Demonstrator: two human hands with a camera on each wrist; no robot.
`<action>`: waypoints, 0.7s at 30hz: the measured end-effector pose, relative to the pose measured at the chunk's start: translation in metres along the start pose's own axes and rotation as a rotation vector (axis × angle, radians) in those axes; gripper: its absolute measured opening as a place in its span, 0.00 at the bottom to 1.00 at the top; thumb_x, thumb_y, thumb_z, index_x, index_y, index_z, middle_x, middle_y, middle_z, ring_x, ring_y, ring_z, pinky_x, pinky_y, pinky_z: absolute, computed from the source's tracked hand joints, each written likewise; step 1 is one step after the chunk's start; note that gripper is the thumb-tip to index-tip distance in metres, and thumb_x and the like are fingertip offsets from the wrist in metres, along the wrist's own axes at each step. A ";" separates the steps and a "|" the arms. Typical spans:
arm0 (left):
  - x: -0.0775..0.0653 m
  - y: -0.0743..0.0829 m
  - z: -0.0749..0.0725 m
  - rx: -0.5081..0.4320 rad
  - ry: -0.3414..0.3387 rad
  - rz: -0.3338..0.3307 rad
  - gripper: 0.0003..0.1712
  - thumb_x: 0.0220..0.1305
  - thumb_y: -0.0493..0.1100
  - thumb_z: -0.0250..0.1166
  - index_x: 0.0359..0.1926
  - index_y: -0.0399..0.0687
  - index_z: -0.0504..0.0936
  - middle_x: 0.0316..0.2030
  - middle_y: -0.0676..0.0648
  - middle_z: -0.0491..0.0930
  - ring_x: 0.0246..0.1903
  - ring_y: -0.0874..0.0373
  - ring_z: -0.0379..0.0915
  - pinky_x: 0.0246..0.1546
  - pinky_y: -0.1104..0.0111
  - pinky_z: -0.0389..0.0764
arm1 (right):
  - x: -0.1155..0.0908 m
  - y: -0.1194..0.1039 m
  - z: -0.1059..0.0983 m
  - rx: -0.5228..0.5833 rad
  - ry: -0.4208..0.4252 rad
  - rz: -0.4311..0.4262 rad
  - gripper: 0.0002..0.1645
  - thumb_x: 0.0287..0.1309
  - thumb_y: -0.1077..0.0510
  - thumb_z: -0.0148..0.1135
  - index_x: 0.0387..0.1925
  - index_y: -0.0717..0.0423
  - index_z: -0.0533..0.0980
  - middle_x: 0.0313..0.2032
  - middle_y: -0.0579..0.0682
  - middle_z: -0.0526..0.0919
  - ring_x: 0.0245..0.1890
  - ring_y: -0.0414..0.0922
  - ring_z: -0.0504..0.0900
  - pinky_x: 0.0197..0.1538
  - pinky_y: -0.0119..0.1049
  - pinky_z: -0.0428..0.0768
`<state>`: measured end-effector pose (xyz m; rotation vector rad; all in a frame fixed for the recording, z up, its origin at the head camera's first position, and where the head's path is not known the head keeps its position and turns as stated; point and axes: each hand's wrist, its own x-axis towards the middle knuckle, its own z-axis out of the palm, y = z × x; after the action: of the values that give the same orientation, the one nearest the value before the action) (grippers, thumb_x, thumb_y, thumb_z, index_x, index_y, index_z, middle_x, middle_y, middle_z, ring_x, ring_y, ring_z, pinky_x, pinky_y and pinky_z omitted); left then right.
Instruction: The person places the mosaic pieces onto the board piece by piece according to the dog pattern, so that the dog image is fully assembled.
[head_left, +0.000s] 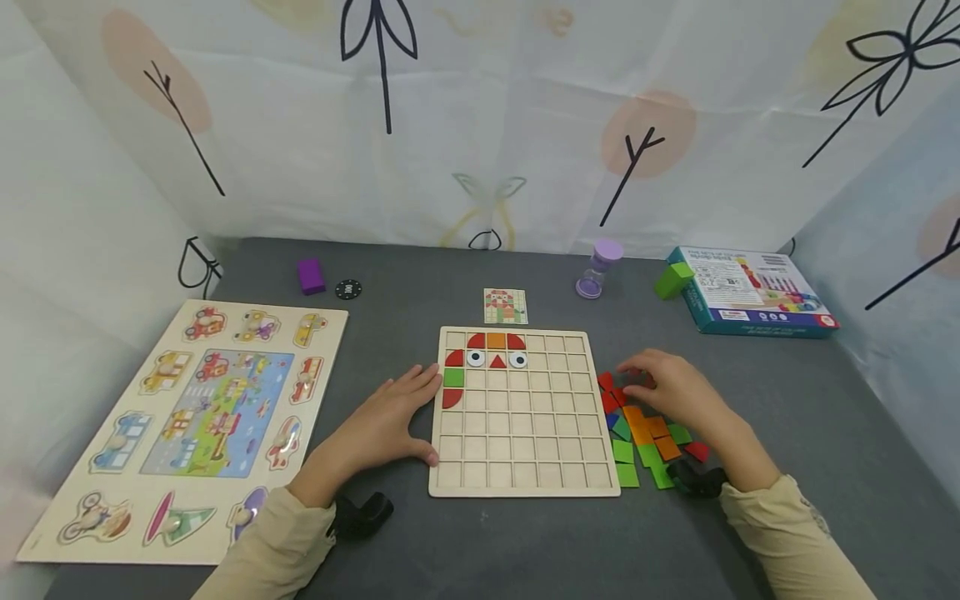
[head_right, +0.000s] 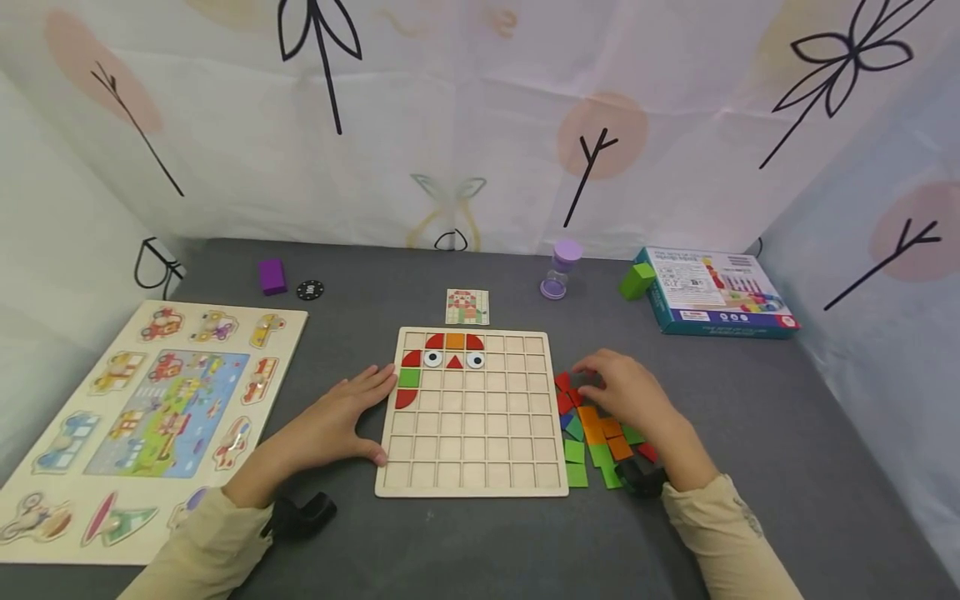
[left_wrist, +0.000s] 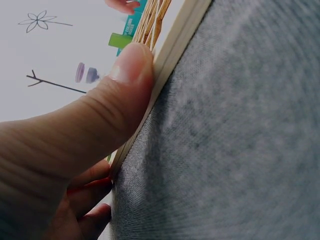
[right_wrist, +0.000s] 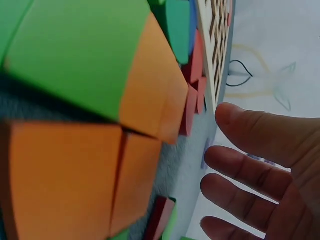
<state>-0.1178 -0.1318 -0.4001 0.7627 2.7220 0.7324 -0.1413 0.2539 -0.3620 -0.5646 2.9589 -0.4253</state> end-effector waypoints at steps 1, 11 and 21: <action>0.000 0.000 0.000 0.000 -0.001 0.001 0.60 0.31 0.58 0.74 0.65 0.43 0.56 0.67 0.46 0.50 0.67 0.49 0.41 0.62 0.48 0.48 | 0.001 -0.001 0.001 -0.002 -0.004 -0.001 0.14 0.48 0.59 0.64 0.41 0.56 0.78 0.34 0.49 0.79 0.29 0.40 0.74 0.31 0.35 0.74; 0.001 -0.002 0.001 -0.001 0.002 0.007 0.60 0.31 0.59 0.73 0.66 0.43 0.56 0.67 0.47 0.51 0.67 0.49 0.41 0.62 0.48 0.49 | 0.012 -0.008 0.011 -0.050 -0.019 0.010 0.15 0.50 0.55 0.63 0.42 0.53 0.79 0.37 0.50 0.79 0.32 0.44 0.75 0.36 0.41 0.76; 0.001 -0.001 0.001 0.002 -0.005 -0.007 0.60 0.31 0.59 0.73 0.66 0.44 0.56 0.67 0.47 0.50 0.67 0.49 0.41 0.62 0.48 0.48 | 0.021 -0.020 0.014 -0.075 -0.037 0.102 0.15 0.48 0.54 0.64 0.39 0.54 0.79 0.35 0.50 0.79 0.31 0.45 0.75 0.35 0.44 0.76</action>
<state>-0.1188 -0.1322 -0.4015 0.7537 2.7203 0.7259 -0.1520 0.2246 -0.3705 -0.4220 2.9619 -0.2918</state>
